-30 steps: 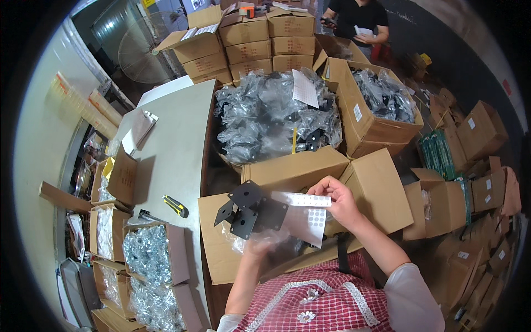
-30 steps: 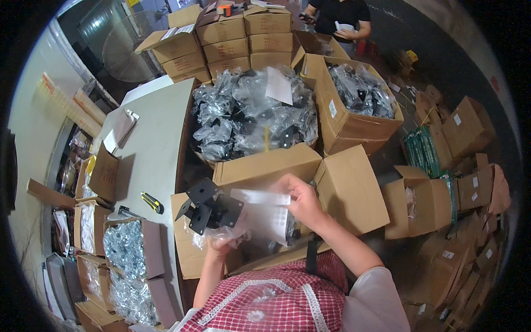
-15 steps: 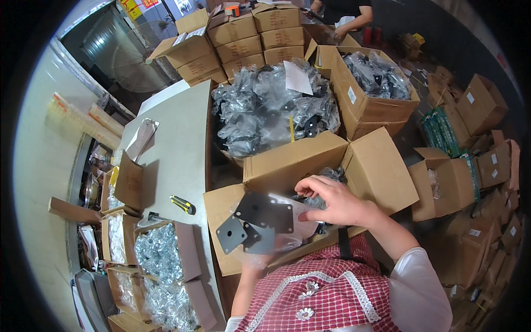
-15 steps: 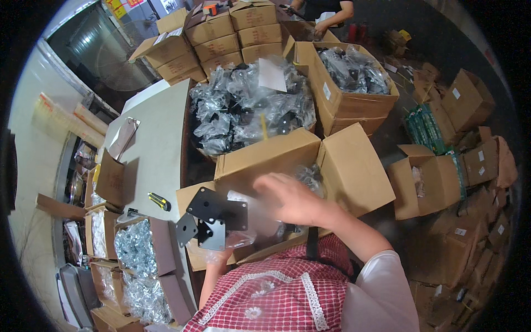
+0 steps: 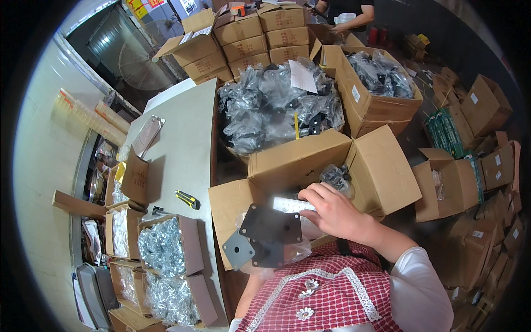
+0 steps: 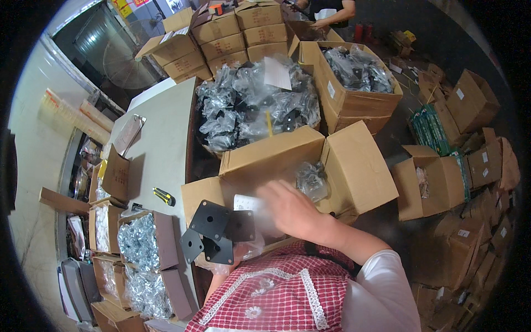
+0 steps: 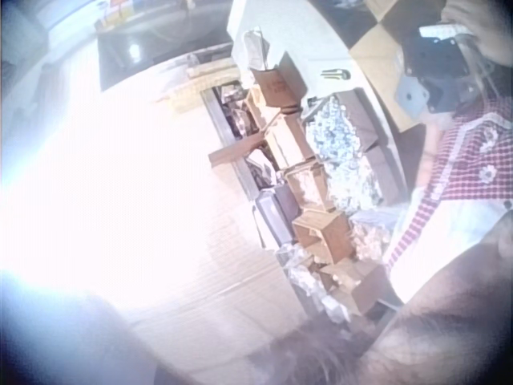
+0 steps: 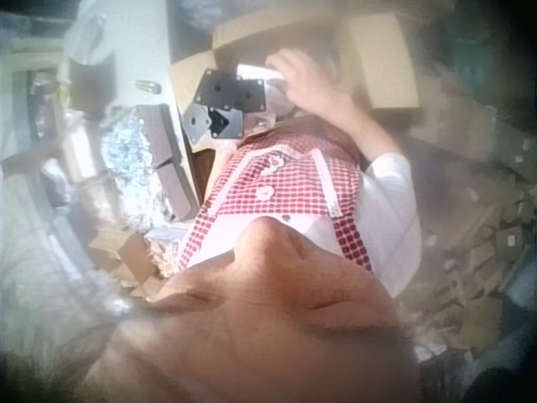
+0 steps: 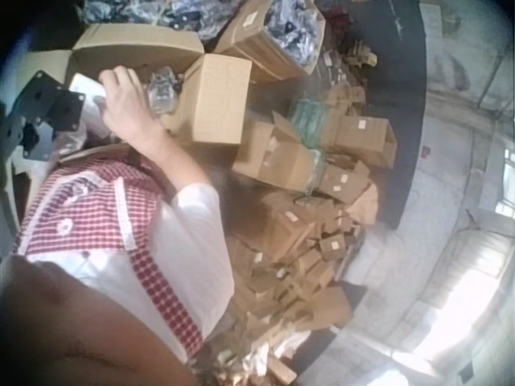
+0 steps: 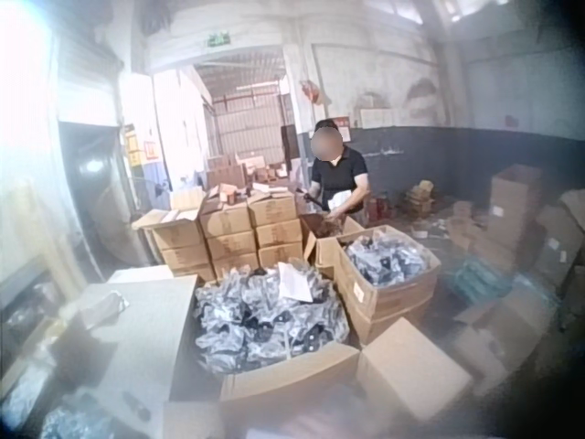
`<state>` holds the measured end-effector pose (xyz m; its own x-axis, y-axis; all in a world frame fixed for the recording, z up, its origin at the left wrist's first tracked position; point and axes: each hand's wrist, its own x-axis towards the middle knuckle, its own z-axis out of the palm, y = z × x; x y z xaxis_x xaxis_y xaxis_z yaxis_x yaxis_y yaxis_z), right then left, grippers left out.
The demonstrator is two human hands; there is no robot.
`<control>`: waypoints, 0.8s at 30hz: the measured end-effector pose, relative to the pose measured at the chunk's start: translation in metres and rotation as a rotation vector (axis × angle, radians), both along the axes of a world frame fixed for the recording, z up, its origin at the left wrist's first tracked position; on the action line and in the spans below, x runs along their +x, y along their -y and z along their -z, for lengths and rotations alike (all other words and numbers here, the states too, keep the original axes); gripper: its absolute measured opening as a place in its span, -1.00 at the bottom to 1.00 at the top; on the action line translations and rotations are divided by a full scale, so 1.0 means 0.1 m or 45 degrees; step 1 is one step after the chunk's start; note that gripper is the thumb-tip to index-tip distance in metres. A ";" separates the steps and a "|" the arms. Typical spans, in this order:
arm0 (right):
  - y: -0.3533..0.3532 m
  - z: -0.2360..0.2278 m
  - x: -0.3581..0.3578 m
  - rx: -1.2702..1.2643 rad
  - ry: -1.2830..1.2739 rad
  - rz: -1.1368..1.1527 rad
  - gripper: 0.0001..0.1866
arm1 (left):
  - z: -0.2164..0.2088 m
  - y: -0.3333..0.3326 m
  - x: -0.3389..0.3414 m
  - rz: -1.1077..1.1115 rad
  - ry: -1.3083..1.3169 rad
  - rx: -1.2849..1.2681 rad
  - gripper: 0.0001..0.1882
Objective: The person repeatedly picks up small black electronic components wrapped in plastic from a cardboard box, removes them from the plastic, and places them into another box. The person also handles a small white paper or label during the process.
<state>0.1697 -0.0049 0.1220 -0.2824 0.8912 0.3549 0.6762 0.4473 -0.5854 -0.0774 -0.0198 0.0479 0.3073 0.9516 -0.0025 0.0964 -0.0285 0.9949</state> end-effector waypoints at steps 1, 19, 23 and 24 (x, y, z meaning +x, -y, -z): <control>0.01 0.02 -0.01 0.018 0.011 0.019 -0.72 | 0.00 0.01 0.01 0.003 -0.004 0.004 -0.22; 0.07 0.24 0.01 0.187 0.065 0.085 -0.79 | -0.04 0.10 0.05 0.034 -0.050 0.013 -0.29; 0.09 0.27 0.04 0.185 0.084 0.081 -0.76 | -0.04 0.11 0.06 0.041 -0.058 0.012 -0.31; 0.10 0.28 0.05 0.194 0.087 0.086 -0.75 | -0.04 0.12 0.06 0.042 -0.062 0.011 -0.31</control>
<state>0.1749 -0.0147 0.0936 -0.2520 0.8463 0.4693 0.7434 0.4798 -0.4661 -0.0709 -0.0321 0.0523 0.3381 0.9411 -0.0105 0.1438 -0.0406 0.9888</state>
